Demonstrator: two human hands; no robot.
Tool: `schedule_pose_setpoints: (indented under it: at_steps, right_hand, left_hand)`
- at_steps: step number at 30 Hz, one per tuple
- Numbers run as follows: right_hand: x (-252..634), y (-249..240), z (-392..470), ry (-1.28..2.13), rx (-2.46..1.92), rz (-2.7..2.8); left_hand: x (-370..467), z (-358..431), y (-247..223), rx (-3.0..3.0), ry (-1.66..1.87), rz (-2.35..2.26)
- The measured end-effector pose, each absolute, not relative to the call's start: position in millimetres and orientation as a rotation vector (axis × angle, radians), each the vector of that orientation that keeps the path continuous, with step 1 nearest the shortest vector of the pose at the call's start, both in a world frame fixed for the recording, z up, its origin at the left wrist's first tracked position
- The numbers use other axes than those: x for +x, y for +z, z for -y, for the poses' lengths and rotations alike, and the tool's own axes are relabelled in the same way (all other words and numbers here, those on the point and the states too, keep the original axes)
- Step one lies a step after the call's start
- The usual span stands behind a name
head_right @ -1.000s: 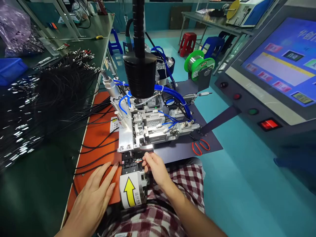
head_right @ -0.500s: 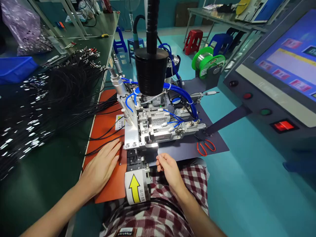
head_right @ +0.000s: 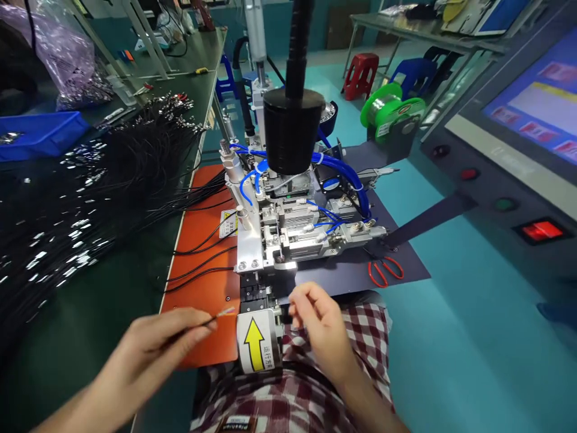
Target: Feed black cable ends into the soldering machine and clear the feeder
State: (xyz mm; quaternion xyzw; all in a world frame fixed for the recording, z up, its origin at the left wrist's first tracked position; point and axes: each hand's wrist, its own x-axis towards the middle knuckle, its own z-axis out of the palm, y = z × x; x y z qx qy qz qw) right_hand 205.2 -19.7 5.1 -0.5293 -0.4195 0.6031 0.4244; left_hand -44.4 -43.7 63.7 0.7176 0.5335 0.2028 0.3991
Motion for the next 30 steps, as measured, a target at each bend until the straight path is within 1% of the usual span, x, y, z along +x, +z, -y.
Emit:
schedule_pose_setpoints:
  at_steps: [3,8,12,16,24,30]
  right_hand:
    - [201,14,30,1.618,-1.216,1.168]
    - [193,14,35,1.64,-1.232,1.251]
    - [183,14,31,1.593,-1.229,1.213]
    - [182,17,28,1.581,-1.213,1.182]
    - [189,15,23,1.904,-0.948,0.861]
    - [182,13,20,1.933,-0.952,0.885]
  left_hand:
    - [-14,46,54,1.572,0.448,-1.269]
    - [-2,48,39,1.485,0.462,-1.296]
    - [-2,39,46,1.544,0.423,-1.294]
    - [3,31,57,1.614,0.455,-1.213]
    - [11,35,54,1.175,0.617,-1.079]
    - [10,34,49,1.104,0.609,-1.09]
